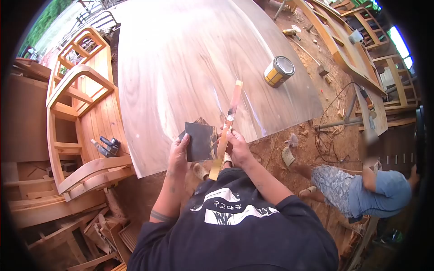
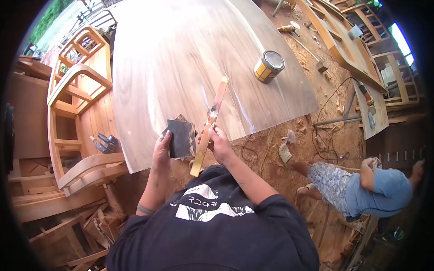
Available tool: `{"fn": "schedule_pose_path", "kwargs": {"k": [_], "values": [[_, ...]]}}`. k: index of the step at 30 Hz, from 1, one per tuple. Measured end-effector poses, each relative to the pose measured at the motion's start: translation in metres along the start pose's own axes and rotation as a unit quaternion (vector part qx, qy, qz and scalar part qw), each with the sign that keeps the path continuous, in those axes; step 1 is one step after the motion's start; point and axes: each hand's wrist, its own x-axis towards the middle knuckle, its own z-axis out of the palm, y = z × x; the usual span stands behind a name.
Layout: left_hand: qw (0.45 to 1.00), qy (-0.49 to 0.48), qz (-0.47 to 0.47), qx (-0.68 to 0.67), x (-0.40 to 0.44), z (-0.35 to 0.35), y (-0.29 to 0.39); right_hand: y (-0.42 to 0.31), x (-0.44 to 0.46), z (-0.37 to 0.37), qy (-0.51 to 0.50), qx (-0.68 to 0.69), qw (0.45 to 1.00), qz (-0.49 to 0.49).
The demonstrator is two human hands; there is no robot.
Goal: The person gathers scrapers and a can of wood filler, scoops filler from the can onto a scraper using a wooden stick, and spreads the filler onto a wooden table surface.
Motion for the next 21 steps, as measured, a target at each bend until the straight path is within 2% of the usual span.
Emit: {"fn": "schedule_pose_path", "kwargs": {"k": [2,5,9,13,14,15,17,19,20,21], "values": [[0.999,0.004,0.027,0.022,-0.006,0.0,0.009,-0.003,0.005,0.01,0.018,-0.125,0.992,-0.023],[0.997,0.039,0.072,0.013,-0.022,0.001,0.021,-0.011,0.002,0.035,0.035,-0.246,0.955,-0.164],[0.992,0.057,0.112,-0.03,-0.024,-0.002,0.026,-0.018,0.011,0.032,-0.041,-0.298,0.938,-0.174],[0.987,0.073,0.139,-0.036,-0.022,0.012,0.021,-0.032,0.007,0.03,-0.109,-0.3,0.941,-0.113],[0.987,0.086,0.132,-0.037,-0.022,0.019,0.016,-0.03,0.006,0.034,-0.095,-0.309,0.93,-0.178],[0.986,0.102,0.126,-0.04,-0.021,0.028,0.012,-0.037,0.002,0.032,-0.104,-0.339,0.917,-0.182],[0.991,0.093,0.09,0.037,-0.016,0.039,0.005,-0.036,0.006,0.019,-0.11,-0.284,0.932,-0.199],[0.989,0.073,0.078,0.106,-0.002,0.052,-0.013,-0.049,0.001,0.003,-0.08,-0.262,0.958,-0.08],[0.993,0.015,0.106,0.041,0.002,0.066,-0.023,-0.055,-0.002,-0.001,-0.079,-0.236,0.966,-0.065],[0.99,0.032,0.096,0.098,0.01,0.07,-0.026,-0.066,-0.004,-0.008,-0.069,-0.211,0.974,-0.055]]}}
